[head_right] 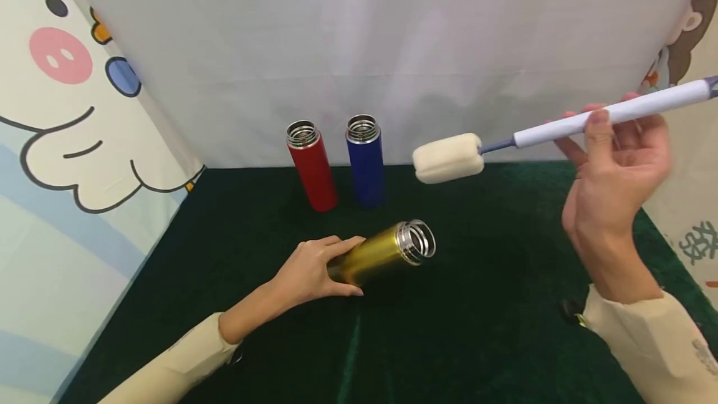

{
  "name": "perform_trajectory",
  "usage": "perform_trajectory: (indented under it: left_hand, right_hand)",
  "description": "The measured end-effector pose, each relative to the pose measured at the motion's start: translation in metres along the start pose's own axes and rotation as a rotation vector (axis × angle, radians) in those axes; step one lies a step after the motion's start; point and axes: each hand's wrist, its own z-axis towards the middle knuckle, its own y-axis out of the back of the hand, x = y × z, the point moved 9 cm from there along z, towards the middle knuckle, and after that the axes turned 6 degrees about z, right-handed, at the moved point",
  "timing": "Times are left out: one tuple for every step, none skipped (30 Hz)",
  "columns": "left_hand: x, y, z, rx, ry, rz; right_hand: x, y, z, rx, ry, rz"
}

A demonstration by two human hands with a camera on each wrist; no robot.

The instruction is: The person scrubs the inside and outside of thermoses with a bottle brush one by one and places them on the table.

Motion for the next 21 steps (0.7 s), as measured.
perform_trajectory:
  left_hand:
    - [-0.002, -0.001, 0.001, 0.011, -0.010, 0.014]
    - [-0.004, -0.001, 0.001, 0.019, -0.017, 0.029]
    - [-0.005, -0.002, 0.001, 0.023, -0.020, 0.039]
    - [-0.006, -0.002, 0.001, 0.024, -0.020, 0.048]
    - [-0.006, -0.002, 0.002, 0.026, -0.016, 0.049]
    - [-0.006, -0.002, 0.001, 0.027, -0.010, 0.047]
    - [-0.005, -0.002, 0.001, 0.024, -0.004, 0.042]
    - [-0.004, -0.002, 0.001, 0.020, 0.002, 0.034]
    - [-0.003, -0.001, 0.001, 0.014, 0.008, 0.026]
    - [-0.002, -0.001, 0.001, 0.009, 0.015, 0.018]
    - [-0.001, -0.001, 0.000, 0.002, 0.022, 0.009]
    - [0.000, 0.000, 0.000, -0.008, 0.031, 0.003]
    - [0.002, 0.001, 0.000, -0.020, 0.039, 0.000]
    - [0.003, 0.001, 0.000, -0.031, 0.050, -0.002]
    - [0.005, 0.002, 0.000, -0.040, 0.062, -0.002]
    - [0.006, 0.002, 0.000, -0.046, 0.071, 0.001]
    - [0.006, 0.001, 0.000, -0.051, 0.079, 0.003]
    - [0.007, 0.001, 0.001, -0.053, 0.085, 0.006]
    - [0.007, 0.001, 0.002, -0.050, 0.087, 0.009]
    - [0.007, 0.000, 0.003, -0.045, 0.087, 0.009]
    - [0.006, -0.001, 0.003, -0.036, 0.084, 0.011]
  right_hand:
    - [-0.005, -0.003, -0.001, 0.019, -0.034, 0.043]
    - [-0.009, -0.006, -0.005, 0.058, -0.046, 0.044]
    - [-0.012, -0.010, -0.008, 0.101, -0.054, 0.040]
    - [-0.015, -0.013, -0.012, 0.148, -0.058, 0.028]
    - [-0.018, -0.014, -0.016, 0.176, -0.059, 0.022]
    - [-0.019, -0.014, -0.018, 0.205, -0.057, 0.010]
    - [-0.021, -0.013, -0.020, 0.224, -0.054, 0.003]
    - [-0.021, -0.013, -0.020, 0.239, -0.044, -0.018]
    - [-0.021, -0.011, -0.020, 0.252, -0.039, -0.032]
    - [-0.021, -0.009, -0.020, 0.261, -0.038, -0.044]
    - [-0.020, -0.007, -0.019, 0.268, -0.039, -0.059]
    - [-0.019, -0.005, -0.019, 0.277, -0.041, -0.071]
    - [-0.018, -0.004, -0.018, 0.289, -0.047, -0.083]
    - [-0.018, -0.003, -0.019, 0.309, -0.054, -0.092]
    - [-0.018, -0.003, -0.020, 0.333, -0.063, -0.093]
    - [-0.018, -0.004, -0.022, 0.356, -0.080, -0.085]
    - [-0.019, -0.005, -0.024, 0.377, -0.102, -0.067]
    - [-0.020, -0.006, -0.027, 0.394, -0.127, -0.041]
    - [-0.022, -0.008, -0.029, 0.408, -0.150, -0.012]
    - [-0.023, -0.009, -0.031, 0.416, -0.172, 0.024]
    - [-0.024, -0.011, -0.033, 0.412, -0.190, 0.057]
